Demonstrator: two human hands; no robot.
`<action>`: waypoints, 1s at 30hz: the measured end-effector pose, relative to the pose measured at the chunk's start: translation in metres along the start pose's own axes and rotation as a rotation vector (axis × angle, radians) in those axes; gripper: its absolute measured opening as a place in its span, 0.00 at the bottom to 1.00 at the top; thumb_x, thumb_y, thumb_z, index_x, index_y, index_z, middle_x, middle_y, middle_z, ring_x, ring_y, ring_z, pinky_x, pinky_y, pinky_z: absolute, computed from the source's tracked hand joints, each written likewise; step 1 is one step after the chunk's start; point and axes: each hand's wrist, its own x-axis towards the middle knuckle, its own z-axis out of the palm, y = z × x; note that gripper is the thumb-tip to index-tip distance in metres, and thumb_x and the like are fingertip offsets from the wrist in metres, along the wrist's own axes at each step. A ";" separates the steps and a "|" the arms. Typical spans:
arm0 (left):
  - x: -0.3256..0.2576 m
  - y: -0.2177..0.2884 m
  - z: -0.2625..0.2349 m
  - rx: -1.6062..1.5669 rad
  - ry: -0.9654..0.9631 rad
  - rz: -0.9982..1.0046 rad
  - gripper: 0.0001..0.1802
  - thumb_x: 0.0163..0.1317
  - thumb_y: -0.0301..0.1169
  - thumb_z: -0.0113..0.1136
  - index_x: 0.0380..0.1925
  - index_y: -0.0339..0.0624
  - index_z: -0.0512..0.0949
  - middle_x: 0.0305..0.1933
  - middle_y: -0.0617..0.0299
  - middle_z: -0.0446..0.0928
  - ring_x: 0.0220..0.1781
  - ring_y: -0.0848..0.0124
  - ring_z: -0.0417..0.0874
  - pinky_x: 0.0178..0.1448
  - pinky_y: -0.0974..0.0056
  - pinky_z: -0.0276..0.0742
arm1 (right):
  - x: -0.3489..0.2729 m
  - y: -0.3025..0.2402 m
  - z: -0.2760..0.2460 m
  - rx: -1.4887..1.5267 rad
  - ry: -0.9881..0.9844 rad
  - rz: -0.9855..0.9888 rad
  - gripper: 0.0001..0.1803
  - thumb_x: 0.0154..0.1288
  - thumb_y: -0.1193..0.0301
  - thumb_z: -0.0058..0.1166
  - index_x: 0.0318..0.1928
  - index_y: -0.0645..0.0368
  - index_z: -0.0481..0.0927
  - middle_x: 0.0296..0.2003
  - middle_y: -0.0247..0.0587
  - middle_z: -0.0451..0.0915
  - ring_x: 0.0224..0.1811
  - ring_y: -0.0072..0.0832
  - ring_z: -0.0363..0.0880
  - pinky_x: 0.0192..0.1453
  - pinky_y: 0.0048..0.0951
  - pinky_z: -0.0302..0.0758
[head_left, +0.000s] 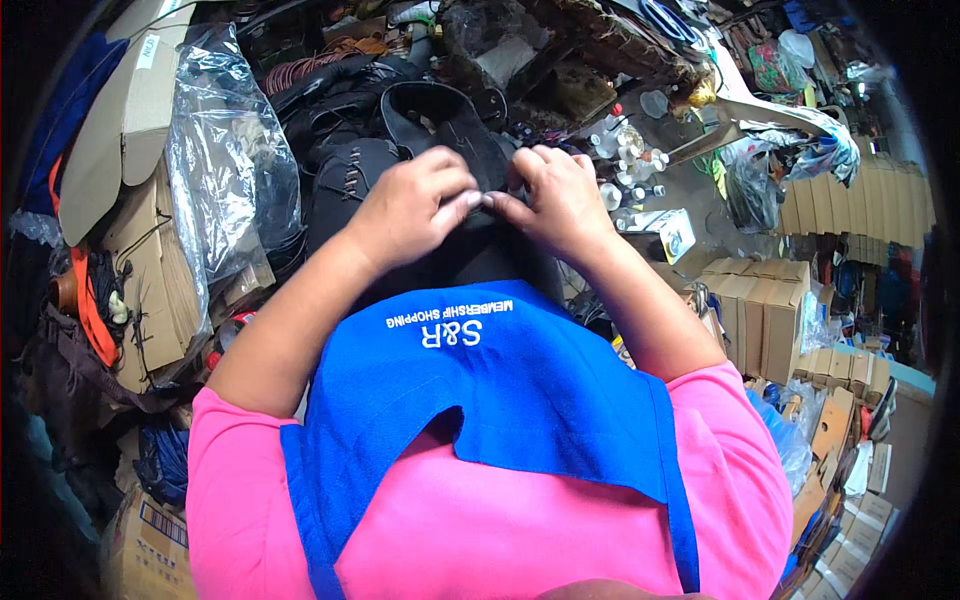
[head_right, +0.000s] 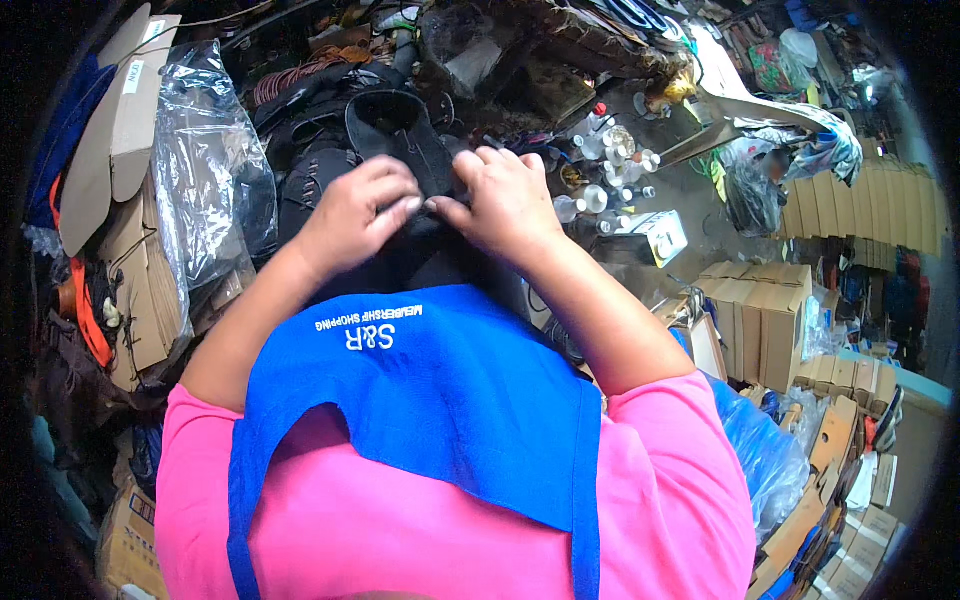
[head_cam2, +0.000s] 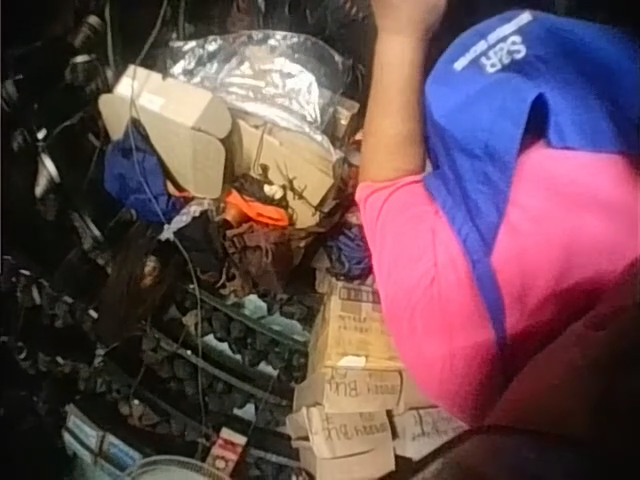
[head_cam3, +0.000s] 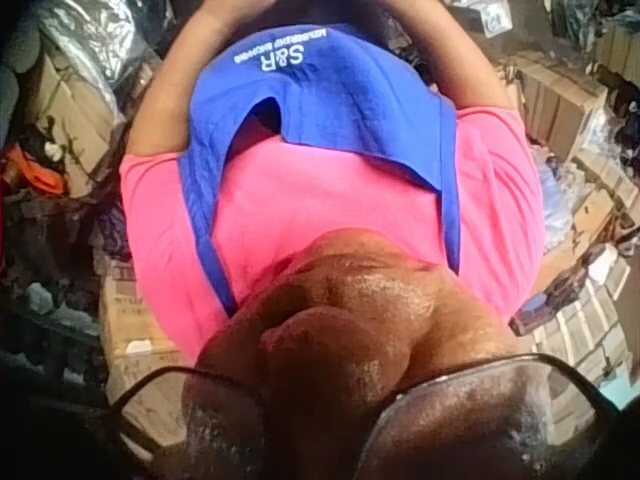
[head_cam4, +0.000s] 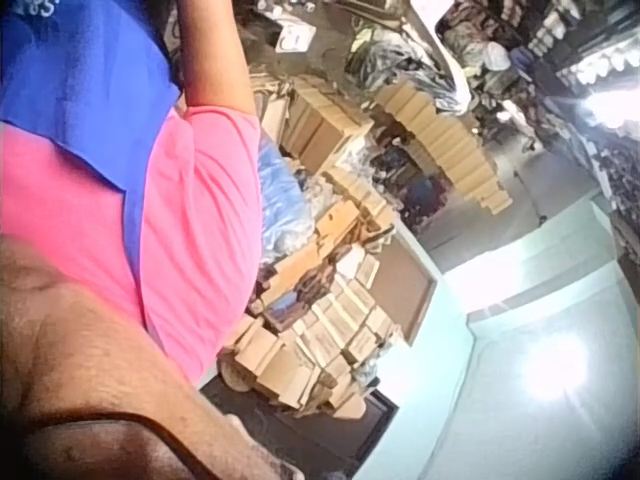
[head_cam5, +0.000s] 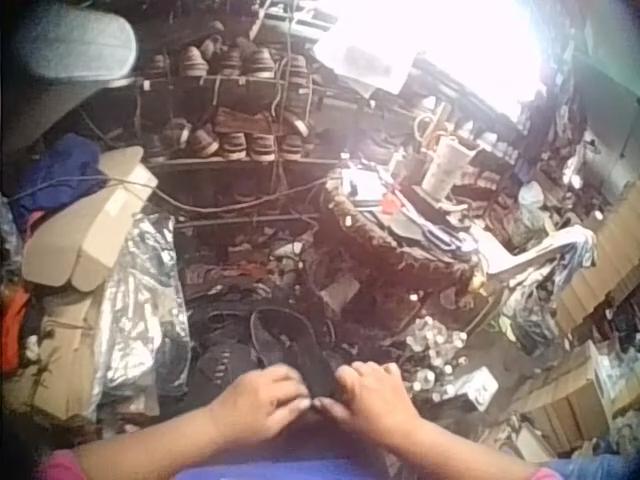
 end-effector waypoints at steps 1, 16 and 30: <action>0.010 -0.004 0.000 0.025 -0.028 0.017 0.08 0.56 0.29 0.62 0.35 0.39 0.79 0.41 0.53 0.76 0.42 0.56 0.80 0.46 0.60 0.77 | -0.001 0.000 -0.002 0.133 -0.216 0.113 0.20 0.56 0.56 0.61 0.24 0.61 0.76 0.24 0.47 0.77 0.32 0.43 0.78 0.38 0.42 0.71; 0.051 -0.031 0.000 -0.137 -0.412 -0.095 0.08 0.53 0.30 0.65 0.32 0.40 0.79 0.39 0.60 0.72 0.47 0.65 0.74 0.53 0.64 0.71 | -0.046 0.036 -0.053 1.018 -0.415 0.515 0.15 0.65 0.67 0.55 0.25 0.64 0.73 0.19 0.30 0.65 0.26 0.15 0.63 0.29 0.25 0.63; 0.070 -0.038 -0.013 -0.317 -0.664 -0.210 0.12 0.51 0.28 0.65 0.38 0.42 0.84 0.37 0.58 0.78 0.45 0.66 0.78 0.53 0.64 0.72 | -0.009 0.015 -0.026 0.394 -0.464 0.209 0.13 0.55 0.72 0.55 0.41 0.54 0.85 0.33 0.46 0.79 0.38 0.41 0.80 0.44 0.35 0.77</action>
